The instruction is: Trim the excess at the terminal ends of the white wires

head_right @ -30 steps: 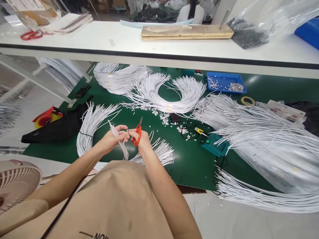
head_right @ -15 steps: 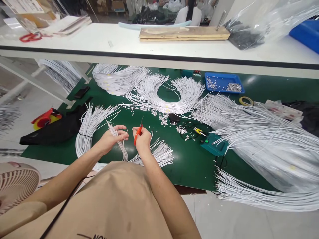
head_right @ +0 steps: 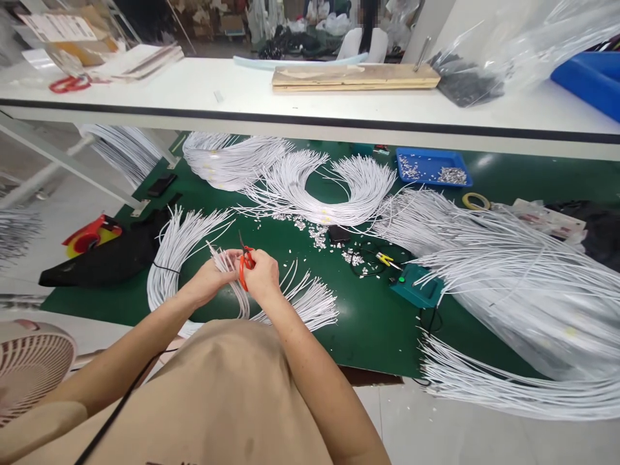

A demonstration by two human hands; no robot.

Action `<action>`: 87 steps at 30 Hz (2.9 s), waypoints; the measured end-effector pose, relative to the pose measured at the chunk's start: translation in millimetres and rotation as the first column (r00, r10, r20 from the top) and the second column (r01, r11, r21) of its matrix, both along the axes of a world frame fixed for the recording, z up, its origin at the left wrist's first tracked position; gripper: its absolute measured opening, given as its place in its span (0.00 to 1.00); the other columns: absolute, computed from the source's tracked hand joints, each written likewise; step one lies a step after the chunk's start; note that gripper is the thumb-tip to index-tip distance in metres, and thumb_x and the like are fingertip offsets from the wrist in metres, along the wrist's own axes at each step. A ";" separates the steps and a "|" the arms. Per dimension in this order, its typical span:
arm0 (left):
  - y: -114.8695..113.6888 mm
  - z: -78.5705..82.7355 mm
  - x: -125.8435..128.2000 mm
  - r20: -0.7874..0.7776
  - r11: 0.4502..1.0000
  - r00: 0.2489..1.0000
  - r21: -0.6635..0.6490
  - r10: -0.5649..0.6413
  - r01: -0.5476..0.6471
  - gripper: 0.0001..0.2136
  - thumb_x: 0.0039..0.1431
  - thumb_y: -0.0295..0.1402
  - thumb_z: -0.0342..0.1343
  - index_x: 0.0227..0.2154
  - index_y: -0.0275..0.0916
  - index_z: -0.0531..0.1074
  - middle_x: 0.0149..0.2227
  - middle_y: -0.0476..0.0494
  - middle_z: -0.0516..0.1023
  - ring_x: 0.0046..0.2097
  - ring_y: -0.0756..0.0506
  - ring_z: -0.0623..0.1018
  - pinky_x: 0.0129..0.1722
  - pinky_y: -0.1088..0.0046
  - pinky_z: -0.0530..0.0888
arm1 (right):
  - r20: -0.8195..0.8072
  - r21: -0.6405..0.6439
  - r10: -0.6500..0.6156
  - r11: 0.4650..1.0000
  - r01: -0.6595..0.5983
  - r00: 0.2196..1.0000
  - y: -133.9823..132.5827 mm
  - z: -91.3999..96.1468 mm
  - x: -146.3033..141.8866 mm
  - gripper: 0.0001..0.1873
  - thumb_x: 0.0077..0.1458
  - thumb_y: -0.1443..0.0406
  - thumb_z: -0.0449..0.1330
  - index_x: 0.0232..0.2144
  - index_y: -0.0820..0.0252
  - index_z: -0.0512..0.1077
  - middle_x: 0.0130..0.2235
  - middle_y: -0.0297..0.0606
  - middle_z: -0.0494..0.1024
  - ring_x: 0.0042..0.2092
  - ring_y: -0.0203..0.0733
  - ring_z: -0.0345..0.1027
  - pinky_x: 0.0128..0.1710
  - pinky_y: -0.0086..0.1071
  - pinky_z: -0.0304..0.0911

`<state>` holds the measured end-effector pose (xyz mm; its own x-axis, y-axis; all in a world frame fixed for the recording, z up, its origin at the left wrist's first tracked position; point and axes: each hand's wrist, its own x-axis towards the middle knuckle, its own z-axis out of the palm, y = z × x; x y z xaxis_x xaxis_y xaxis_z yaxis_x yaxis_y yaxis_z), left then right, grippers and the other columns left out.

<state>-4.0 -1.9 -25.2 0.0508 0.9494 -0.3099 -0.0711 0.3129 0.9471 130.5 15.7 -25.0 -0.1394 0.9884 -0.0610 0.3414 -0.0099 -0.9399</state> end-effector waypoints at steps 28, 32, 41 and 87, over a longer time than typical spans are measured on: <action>0.1 7.9 0.7 -0.138 1.000 0.990 -0.002 -0.001 0.001 0.14 0.42 0.38 0.62 0.32 0.35 0.71 0.29 0.44 0.76 0.30 0.45 0.76 0.30 0.71 0.68 | 0.680 0.051 0.167 0.960 -0.274 0.714 -2.3 -1.2 28.3 0.13 0.52 0.59 0.53 0.23 0.58 0.72 0.29 0.40 0.74 0.32 0.41 0.67 0.34 0.32 0.52; 0.2 8.6 0.6 -0.147 1.000 0.989 0.005 0.001 0.000 0.15 0.42 0.37 0.63 0.32 0.35 0.72 0.29 0.45 0.75 0.31 0.46 0.76 0.32 0.71 0.69 | 0.709 0.076 0.157 0.952 -0.296 0.688 -2.5 0.4 30.3 0.13 0.53 0.59 0.52 0.24 0.58 0.72 0.30 0.41 0.75 0.33 0.41 0.67 0.34 0.33 0.52; 1.1 9.9 2.4 -0.226 0.999 0.974 0.004 -0.031 0.032 0.12 0.46 0.38 0.59 0.31 0.35 0.72 0.25 0.43 0.77 0.29 0.45 0.76 0.30 0.71 0.69 | 0.660 0.128 0.116 0.956 -0.263 0.742 -6.6 -10.1 31.2 0.10 0.51 0.61 0.54 0.25 0.59 0.72 0.31 0.41 0.75 0.35 0.41 0.66 0.34 0.32 0.54; -0.2 18.0 -6.3 -0.178 0.999 0.984 -0.040 -0.012 0.005 0.17 0.44 0.42 0.60 0.34 0.34 0.74 0.28 0.44 0.75 0.30 0.48 0.73 0.29 0.73 0.65 | 0.089 -0.005 -0.001 1.000 0.001 0.996 -12.5 -13.2 20.0 0.11 0.49 0.60 0.55 0.30 0.59 0.73 0.31 0.35 0.73 0.32 0.35 0.64 0.32 0.28 0.56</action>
<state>-10.3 -2.1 -7.2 -0.0002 0.9362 -0.3515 0.1005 0.3497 0.9314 150.5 3.2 -38.2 -0.1319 0.9882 -0.0781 0.4241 -0.0149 -0.9055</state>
